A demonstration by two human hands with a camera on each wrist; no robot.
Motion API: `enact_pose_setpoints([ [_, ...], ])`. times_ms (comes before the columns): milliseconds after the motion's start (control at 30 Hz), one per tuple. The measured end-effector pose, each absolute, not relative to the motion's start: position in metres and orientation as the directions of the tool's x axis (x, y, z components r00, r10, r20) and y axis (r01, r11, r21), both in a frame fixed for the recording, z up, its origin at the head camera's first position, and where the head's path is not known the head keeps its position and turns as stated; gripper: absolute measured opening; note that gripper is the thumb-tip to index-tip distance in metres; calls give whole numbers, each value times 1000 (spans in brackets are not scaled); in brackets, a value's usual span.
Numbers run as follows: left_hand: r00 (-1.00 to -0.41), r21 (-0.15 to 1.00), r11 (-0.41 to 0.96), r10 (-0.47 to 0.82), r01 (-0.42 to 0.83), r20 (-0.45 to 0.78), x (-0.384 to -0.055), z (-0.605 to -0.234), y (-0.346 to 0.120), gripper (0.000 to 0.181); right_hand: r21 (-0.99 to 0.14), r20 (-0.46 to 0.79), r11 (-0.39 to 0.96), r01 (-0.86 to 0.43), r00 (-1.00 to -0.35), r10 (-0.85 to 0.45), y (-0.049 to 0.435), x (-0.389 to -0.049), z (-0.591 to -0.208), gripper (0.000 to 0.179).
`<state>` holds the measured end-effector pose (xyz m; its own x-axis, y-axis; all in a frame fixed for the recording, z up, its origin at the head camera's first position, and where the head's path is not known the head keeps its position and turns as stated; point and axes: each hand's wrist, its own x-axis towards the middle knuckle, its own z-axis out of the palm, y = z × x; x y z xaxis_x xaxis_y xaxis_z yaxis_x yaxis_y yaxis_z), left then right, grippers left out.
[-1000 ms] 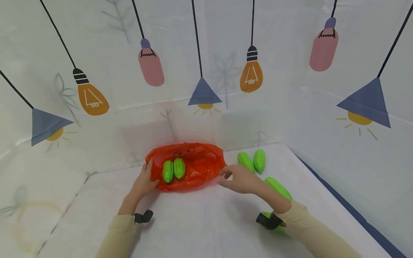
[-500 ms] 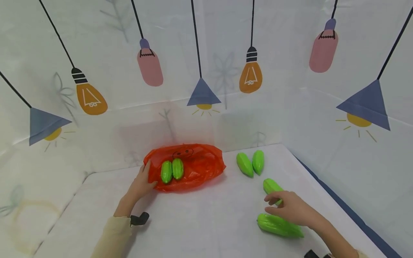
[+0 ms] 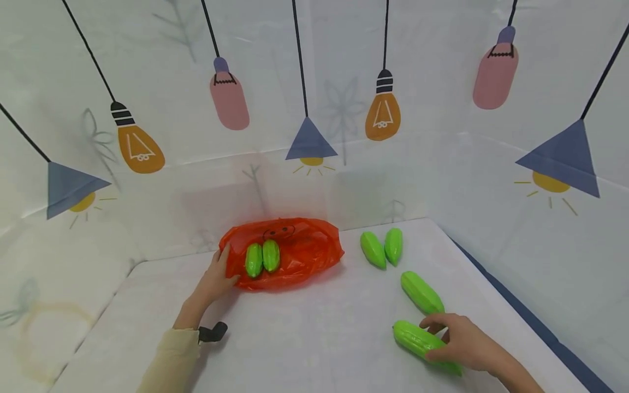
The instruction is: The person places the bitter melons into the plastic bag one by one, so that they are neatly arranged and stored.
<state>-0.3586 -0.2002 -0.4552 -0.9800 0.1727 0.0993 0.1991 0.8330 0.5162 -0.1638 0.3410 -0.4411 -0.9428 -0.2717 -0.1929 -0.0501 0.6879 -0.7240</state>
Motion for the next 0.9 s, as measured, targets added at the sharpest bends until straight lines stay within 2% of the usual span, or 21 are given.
enact_pose_setpoints([
  [433,-982,522,831,164,189,95,-355,-455,-200,91,-710,-145,695,-112,-943,-300,313,-178,-448,53],
  [700,-975,503,835,189,223,119,-357,-458,-197,92,-660,-115,734,-159,-944,-309,289,-189,-447,68],
  [900,-973,496,837,193,232,130,-356,-458,-202,95,-629,-73,754,-187,-952,-297,267,-205,-446,66],
])
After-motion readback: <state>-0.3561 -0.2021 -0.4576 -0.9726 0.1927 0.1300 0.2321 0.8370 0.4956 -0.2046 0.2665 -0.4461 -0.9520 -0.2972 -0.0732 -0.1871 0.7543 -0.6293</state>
